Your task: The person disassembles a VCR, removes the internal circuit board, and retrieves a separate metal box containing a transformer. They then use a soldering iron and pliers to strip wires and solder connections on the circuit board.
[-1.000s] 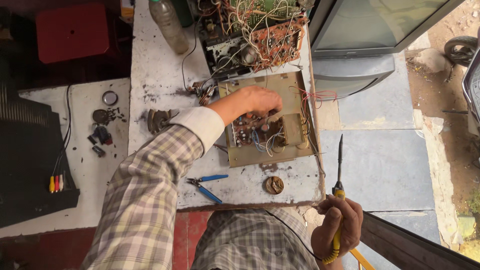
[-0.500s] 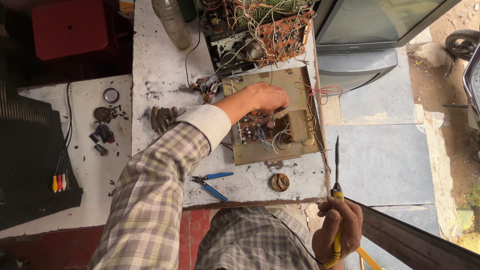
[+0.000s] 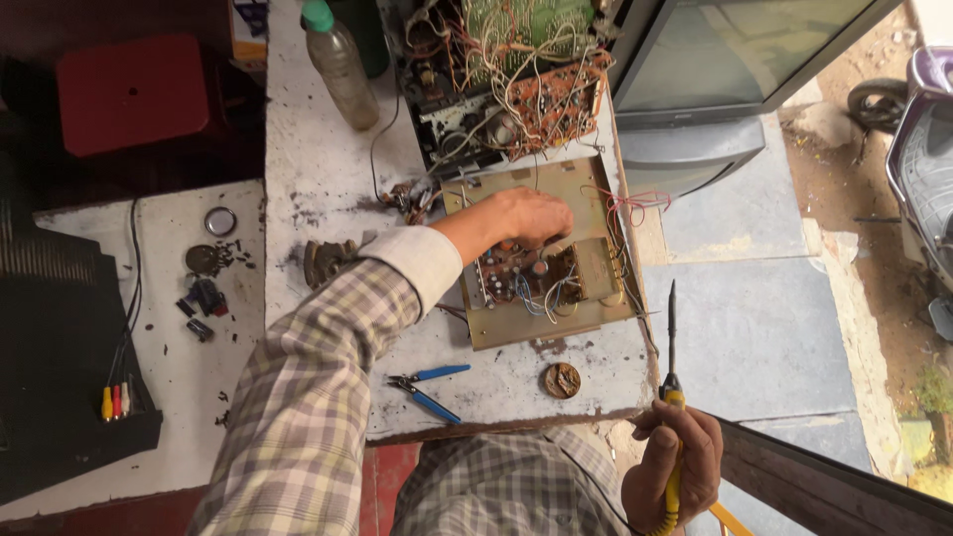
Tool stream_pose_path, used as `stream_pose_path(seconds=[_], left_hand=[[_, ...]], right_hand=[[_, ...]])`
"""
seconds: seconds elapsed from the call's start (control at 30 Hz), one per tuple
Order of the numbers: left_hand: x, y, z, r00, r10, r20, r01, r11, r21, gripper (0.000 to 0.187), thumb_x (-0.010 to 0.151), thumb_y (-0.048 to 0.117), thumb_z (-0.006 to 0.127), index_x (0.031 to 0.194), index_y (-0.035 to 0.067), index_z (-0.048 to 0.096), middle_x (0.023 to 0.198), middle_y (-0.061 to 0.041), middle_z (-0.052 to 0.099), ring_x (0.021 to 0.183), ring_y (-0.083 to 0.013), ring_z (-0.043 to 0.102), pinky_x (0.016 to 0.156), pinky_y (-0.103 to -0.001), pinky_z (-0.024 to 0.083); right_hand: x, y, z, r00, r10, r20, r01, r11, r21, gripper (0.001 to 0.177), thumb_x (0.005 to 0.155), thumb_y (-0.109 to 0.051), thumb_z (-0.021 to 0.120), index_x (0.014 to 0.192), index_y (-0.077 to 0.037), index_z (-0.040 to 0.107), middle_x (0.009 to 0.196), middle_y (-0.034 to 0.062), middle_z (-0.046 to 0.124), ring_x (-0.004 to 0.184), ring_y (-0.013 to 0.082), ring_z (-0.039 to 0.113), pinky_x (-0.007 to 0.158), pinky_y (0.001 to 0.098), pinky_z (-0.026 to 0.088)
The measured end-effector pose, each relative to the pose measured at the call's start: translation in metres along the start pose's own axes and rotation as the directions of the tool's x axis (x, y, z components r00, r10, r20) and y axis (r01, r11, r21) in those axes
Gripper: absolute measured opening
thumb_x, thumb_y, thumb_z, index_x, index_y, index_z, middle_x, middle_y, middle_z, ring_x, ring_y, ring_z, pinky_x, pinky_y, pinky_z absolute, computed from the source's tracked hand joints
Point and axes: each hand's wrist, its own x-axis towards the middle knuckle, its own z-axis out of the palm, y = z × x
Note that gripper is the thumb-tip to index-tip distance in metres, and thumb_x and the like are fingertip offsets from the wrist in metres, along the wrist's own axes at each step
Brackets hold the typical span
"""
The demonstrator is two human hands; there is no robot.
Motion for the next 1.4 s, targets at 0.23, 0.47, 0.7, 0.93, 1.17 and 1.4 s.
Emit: stream_pose_path(seconds=[0.23,0.47,0.7,0.93,1.17,1.4], left_hand=[[-0.032,0.005,-0.017,0.992,-0.013,-0.126,-0.002,0.993,-0.121,0.021,0.079,-0.007,0.063,0.092,0.009,0.067,0.098,-0.007,0.072,0.093,-0.0272,0.072,0.072,-0.041,0.056],[-0.050,-0.012,0.001,0.889,0.073,-0.452,-0.131,0.987,-0.098,0.033,0.079,-0.013,0.056,0.102,0.007,0.070,0.101,-0.008,0.071,0.101,-0.0274,0.067,0.090,-0.038,0.054],[-0.057,0.003,0.005,0.878,0.176,-0.445,-0.211,0.977,-0.029,0.032,0.073,0.021,0.082,0.100,0.010,0.070,0.113,-0.004,0.067,0.110,-0.0282,0.059,0.095,-0.040,0.047],[-0.032,0.003,0.014,0.965,0.089,-0.247,-0.075,0.995,0.066,0.016,0.077,0.014,0.079,0.092,0.017,0.073,0.109,0.002,0.069,0.112,-0.0245,0.062,0.089,-0.038,0.053],[-0.023,0.004,0.008,0.992,0.018,-0.127,-0.039,0.986,-0.162,0.015,0.076,0.006,0.074,0.086,0.017,0.075,0.082,-0.005,0.077,0.079,-0.0226,0.075,0.067,-0.040,0.058],[-0.017,-0.001,0.015,0.991,-0.072,-0.110,0.054,0.985,-0.161,0.009,0.085,0.008,0.067,0.087,0.014,0.074,0.088,-0.005,0.077,0.084,-0.0225,0.075,0.073,-0.039,0.058]], right_hand=[[-0.017,0.003,-0.003,0.999,0.020,0.029,-0.019,1.000,-0.013,0.029,0.111,-0.028,0.054,0.119,-0.003,0.064,0.106,0.0111,0.061,0.083,0.0121,0.066,0.071,0.0258,0.057],[-0.025,-0.010,0.004,0.999,0.002,0.035,-0.003,0.999,0.037,0.027,0.111,-0.026,0.054,0.120,-0.002,0.064,0.107,0.0105,0.062,0.082,0.0122,0.066,0.072,0.0256,0.055],[-0.027,-0.022,0.001,0.998,0.043,0.034,-0.044,0.999,0.031,0.028,0.111,-0.026,0.056,0.119,-0.001,0.066,0.107,0.0100,0.061,0.083,0.0120,0.064,0.074,0.0252,0.054],[-0.030,-0.021,-0.003,0.997,0.070,-0.014,-0.070,0.998,-0.001,0.029,0.111,-0.027,0.057,0.119,-0.001,0.067,0.107,0.0100,0.062,0.083,0.0121,0.063,0.074,0.0253,0.053],[-0.035,0.000,-0.007,0.998,0.033,-0.059,-0.032,0.999,0.013,0.031,0.112,-0.028,0.055,0.118,0.000,0.066,0.101,0.0109,0.062,0.075,0.0106,0.063,0.070,0.0234,0.053],[-0.047,0.037,0.002,0.998,0.008,-0.056,-0.008,1.000,0.016,0.034,0.109,-0.031,0.054,0.115,0.000,0.065,0.099,0.0117,0.062,0.078,0.0123,0.066,0.068,0.0247,0.057]])
